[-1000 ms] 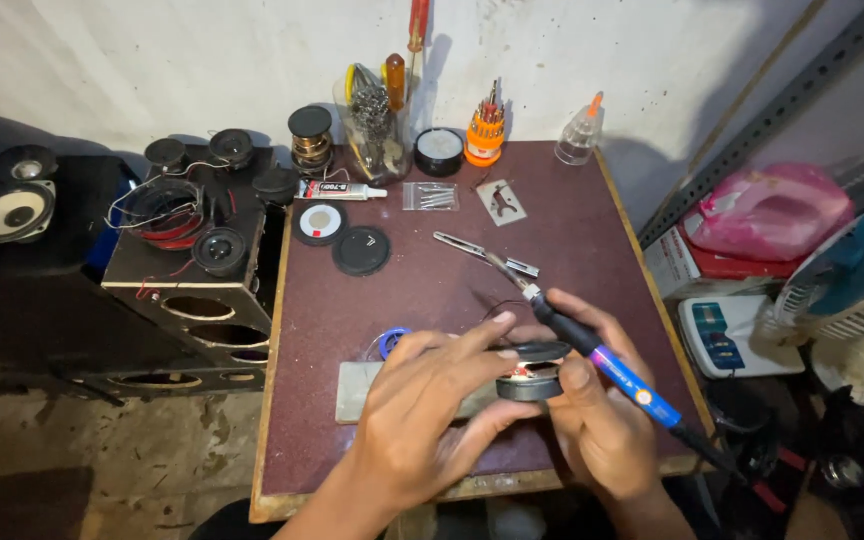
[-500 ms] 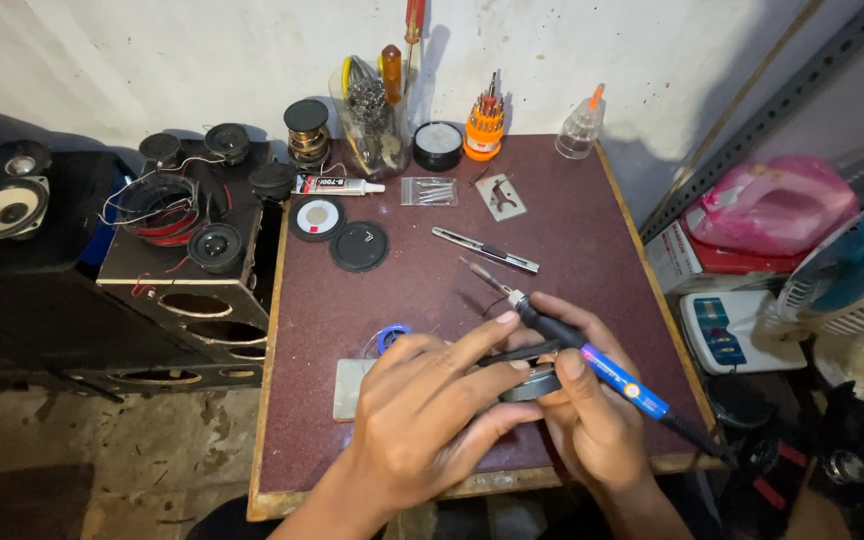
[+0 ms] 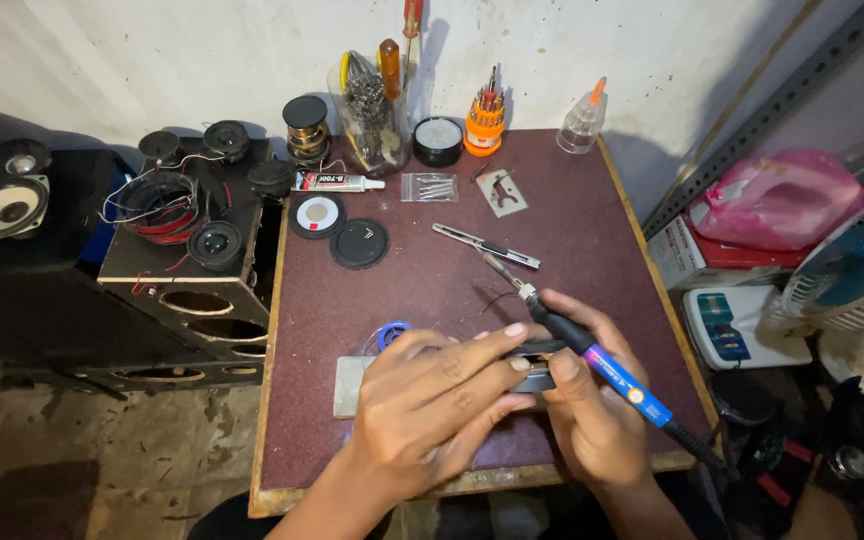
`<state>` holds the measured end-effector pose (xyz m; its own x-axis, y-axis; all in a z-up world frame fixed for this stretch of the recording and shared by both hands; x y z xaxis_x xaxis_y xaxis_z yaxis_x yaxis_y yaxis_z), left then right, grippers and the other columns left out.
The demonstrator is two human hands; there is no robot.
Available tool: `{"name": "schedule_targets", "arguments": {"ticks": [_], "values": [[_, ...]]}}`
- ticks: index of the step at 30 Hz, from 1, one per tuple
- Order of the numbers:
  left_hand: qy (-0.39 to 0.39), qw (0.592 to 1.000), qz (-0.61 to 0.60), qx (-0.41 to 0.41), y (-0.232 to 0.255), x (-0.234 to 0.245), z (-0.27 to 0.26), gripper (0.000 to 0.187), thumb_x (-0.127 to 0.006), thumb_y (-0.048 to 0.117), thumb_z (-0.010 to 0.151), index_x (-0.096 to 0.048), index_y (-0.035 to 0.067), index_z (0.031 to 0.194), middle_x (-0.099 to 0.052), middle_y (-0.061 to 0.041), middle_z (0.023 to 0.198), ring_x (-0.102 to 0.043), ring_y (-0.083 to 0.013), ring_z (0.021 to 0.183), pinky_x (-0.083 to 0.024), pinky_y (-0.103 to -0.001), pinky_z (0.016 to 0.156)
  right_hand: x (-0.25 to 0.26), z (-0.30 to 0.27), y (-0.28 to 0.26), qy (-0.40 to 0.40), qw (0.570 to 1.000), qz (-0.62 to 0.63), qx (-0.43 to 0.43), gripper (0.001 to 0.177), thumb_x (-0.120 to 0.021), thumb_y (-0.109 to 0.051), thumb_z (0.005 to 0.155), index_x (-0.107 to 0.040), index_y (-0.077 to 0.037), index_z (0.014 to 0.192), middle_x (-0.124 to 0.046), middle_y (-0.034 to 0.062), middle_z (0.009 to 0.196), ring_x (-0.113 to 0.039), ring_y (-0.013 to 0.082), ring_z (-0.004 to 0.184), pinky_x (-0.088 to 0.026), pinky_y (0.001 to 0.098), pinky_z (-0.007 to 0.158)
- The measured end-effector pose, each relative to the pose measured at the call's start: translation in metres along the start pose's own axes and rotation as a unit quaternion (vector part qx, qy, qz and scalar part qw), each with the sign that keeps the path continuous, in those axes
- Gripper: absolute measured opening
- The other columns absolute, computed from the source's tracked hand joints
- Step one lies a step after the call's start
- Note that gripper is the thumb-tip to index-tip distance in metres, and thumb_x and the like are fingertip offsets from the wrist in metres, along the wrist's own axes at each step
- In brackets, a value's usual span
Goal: Soldering electrical wires to the terminals of a small speaker on a workbench.
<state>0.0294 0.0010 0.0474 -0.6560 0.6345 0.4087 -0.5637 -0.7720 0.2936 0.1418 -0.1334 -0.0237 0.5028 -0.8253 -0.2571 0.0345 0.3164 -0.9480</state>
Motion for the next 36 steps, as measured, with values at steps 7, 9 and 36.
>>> {"name": "schedule_targets", "arguments": {"ticks": [7, 9, 36], "values": [[-0.003, 1.0, -0.006, 0.012, -0.002, -0.003, -0.003, 0.015, -0.073, 0.012, 0.1, -0.072, 0.004, 0.113, -0.075, -0.016, 0.123, -0.08, -0.0251, 0.108, -0.058, -0.035, 0.084, 0.001, 0.0, -0.006, 0.007, 0.995, -0.096, 0.014, 0.061, -0.065, -0.035, 0.089, -0.058, 0.001, 0.138, -0.079, 0.0175, 0.111, -0.078, 0.0276, 0.102, -0.066, 0.0352, 0.083], [0.009, 0.999, -0.013, 0.035, -0.005, -0.004, -0.006, 0.016, -0.077, 0.015, 0.097, -0.075, 0.008, 0.111, -0.076, -0.013, 0.121, -0.083, -0.0244, 0.101, -0.059, -0.035, 0.087, 0.0, 0.0, -0.004, 0.01, 0.999, -0.039, 0.014, 0.065, -0.068, -0.033, 0.088, -0.055, 0.003, 0.14, -0.077, 0.0216, 0.112, -0.078, 0.0331, 0.101, -0.066, 0.0397, 0.083], [0.047, 0.991, -0.065, 0.103, -0.009, -0.01, -0.014, 0.041, -0.08, 0.021, 0.094, -0.066, 0.001, 0.127, -0.07, -0.024, 0.131, -0.078, -0.0315, 0.119, -0.063, -0.039, 0.091, 0.006, 0.001, 0.004, -0.032, 0.998, 0.052, 0.034, 0.091, -0.086, -0.047, 0.079, -0.048, 0.005, 0.144, -0.07, 0.0236, 0.108, -0.074, 0.0279, 0.088, -0.064, 0.0355, 0.074]]}}
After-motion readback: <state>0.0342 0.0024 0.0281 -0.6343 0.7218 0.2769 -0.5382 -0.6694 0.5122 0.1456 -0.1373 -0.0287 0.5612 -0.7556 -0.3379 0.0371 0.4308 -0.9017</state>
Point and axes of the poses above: each hand's wrist, its own z-axis towards the middle knuckle, its own x-axis out of the back of the hand, y = z × x, the point moved 5 cm from there along z, towards the middle knuckle
